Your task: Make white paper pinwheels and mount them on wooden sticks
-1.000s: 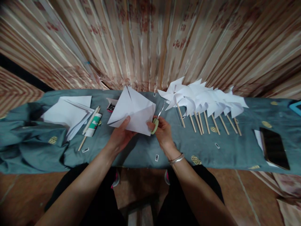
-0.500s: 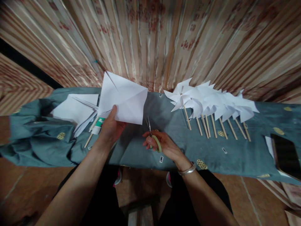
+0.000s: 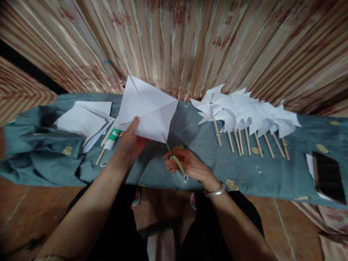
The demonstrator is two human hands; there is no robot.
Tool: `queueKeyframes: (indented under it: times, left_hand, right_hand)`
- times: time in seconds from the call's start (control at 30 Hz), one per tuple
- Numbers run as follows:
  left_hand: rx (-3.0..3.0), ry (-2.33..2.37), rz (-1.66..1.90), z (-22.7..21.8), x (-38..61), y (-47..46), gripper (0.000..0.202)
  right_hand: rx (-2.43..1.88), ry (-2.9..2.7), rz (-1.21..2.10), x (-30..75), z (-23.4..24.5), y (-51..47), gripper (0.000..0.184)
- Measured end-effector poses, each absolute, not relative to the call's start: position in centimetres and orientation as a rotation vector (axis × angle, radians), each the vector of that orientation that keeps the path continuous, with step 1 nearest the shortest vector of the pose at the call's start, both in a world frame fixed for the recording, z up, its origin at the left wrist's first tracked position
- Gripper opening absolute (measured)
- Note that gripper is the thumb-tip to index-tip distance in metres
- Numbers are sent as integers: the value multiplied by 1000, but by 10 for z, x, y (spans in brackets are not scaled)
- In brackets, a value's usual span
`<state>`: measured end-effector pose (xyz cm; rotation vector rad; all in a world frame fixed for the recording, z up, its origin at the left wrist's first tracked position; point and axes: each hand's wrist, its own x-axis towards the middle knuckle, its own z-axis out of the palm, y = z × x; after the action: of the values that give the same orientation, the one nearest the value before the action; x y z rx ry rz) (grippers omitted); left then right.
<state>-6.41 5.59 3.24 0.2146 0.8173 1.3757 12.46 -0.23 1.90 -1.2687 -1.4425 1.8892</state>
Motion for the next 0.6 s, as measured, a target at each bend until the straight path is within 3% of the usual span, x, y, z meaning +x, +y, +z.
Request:
queueKeyframes:
  times: [0.2,0.6]
  left_hand:
    - [256,863,1378,33,-61,54,21]
    - [269,850,1369,32,-61,53,24]
  right_hand:
    - [-1278,-1387,1856,122,22,-3,41]
    - [-1261,-1367,1860,123,22,-3,43]
